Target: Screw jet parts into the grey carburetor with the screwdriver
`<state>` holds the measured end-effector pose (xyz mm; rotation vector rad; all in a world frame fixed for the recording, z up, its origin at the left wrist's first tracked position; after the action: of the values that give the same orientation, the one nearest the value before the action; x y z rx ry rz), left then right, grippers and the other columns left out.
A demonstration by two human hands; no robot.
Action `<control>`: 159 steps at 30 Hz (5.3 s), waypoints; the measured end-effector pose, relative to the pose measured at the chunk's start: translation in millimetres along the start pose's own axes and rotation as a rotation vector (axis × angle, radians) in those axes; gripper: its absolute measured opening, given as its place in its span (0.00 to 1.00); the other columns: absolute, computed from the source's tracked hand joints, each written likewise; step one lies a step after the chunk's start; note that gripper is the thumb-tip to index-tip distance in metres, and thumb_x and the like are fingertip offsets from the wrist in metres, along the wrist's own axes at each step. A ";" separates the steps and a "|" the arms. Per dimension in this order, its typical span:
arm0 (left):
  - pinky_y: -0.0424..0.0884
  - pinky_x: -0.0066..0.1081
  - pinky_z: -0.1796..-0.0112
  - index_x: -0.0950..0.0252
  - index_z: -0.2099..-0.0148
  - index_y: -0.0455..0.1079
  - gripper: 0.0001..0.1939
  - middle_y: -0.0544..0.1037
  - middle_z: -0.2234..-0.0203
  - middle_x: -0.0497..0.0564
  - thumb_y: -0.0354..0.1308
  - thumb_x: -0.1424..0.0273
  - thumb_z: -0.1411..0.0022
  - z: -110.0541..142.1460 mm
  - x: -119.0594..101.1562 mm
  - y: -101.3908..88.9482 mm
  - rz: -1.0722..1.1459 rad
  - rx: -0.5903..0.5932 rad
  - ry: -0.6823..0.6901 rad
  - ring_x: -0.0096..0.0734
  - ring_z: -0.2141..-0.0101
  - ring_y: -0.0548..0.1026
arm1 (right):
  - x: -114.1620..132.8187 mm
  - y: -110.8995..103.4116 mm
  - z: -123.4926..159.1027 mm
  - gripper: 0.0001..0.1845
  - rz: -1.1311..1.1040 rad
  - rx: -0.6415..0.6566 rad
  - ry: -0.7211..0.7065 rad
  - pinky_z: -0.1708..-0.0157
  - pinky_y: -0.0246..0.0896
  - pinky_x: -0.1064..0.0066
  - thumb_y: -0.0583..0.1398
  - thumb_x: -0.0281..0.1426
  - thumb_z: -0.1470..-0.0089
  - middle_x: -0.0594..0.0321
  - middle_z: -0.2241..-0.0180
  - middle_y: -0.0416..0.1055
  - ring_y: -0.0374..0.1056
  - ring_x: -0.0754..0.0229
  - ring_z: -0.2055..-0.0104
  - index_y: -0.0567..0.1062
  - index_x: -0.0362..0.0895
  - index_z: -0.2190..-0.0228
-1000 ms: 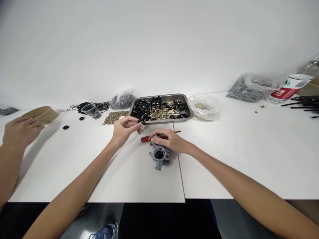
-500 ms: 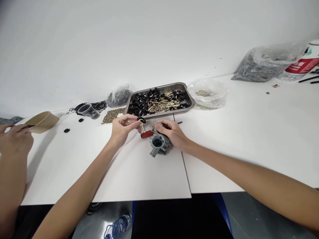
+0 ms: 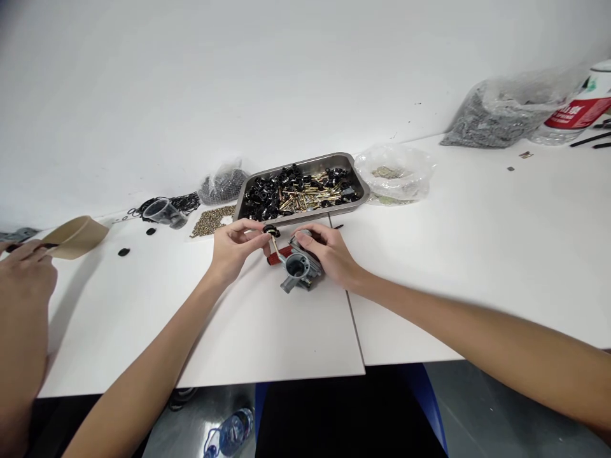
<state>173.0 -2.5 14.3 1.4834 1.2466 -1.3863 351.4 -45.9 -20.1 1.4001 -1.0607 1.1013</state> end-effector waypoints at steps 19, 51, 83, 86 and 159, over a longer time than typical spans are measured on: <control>0.75 0.32 0.78 0.66 0.65 0.69 0.15 0.76 0.79 0.46 0.71 0.69 0.50 5.1 -16.3 4.5 0.019 -0.006 0.120 0.32 0.80 0.77 | 12.0 -3.9 7.6 0.17 0.050 -0.068 -0.143 0.70 0.57 0.73 0.62 0.42 0.43 0.64 0.71 0.69 0.63 0.66 0.70 0.76 0.41 0.60; 0.72 0.29 0.80 0.65 0.66 0.66 0.19 0.75 0.76 0.45 0.73 0.66 0.53 8.5 -17.1 10.2 0.009 -0.014 0.077 0.26 0.83 0.73 | 14.0 -5.1 6.4 0.18 0.038 -0.092 -0.134 0.70 0.58 0.72 0.62 0.42 0.42 0.62 0.69 0.70 0.63 0.65 0.69 0.76 0.41 0.60; 0.71 0.31 0.72 0.64 0.61 0.71 0.07 0.75 0.73 0.50 0.64 0.68 0.41 20.3 -10.1 30.0 0.026 0.504 -0.116 0.27 0.77 0.74 | 24.2 0.3 10.7 0.14 0.173 0.006 -0.249 0.70 0.56 0.73 0.59 0.40 0.39 0.65 0.71 0.69 0.62 0.66 0.71 0.75 0.43 0.59; 0.71 0.31 0.72 0.64 0.61 0.70 0.08 0.74 0.74 0.50 0.64 0.68 0.41 21.6 -8.9 30.8 0.039 0.531 -0.126 0.27 0.77 0.74 | 27.9 2.2 12.4 0.13 0.187 0.024 -0.283 0.68 0.58 0.74 0.59 0.39 0.39 0.65 0.70 0.69 0.63 0.67 0.70 0.75 0.43 0.59; 0.75 0.30 0.71 0.68 0.65 0.74 0.06 0.77 0.76 0.51 0.67 0.72 0.44 19.9 -10.8 29.0 0.086 0.482 -0.109 0.30 0.75 0.78 | 31.9 5.2 11.0 0.12 0.211 0.087 -0.363 0.69 0.60 0.76 0.59 0.37 0.38 0.64 0.69 0.72 0.65 0.68 0.69 0.74 0.41 0.59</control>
<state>196.3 -30.5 19.3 1.7254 0.8009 -1.7649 353.4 -58.8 11.5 1.6262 -1.4618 1.0758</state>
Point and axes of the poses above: each hand's wrist, its own z-axis away from the middle knuckle, its own y-axis out of the palm, x = y × z, the point moved 7 cm from there along -z, towards the middle knuckle
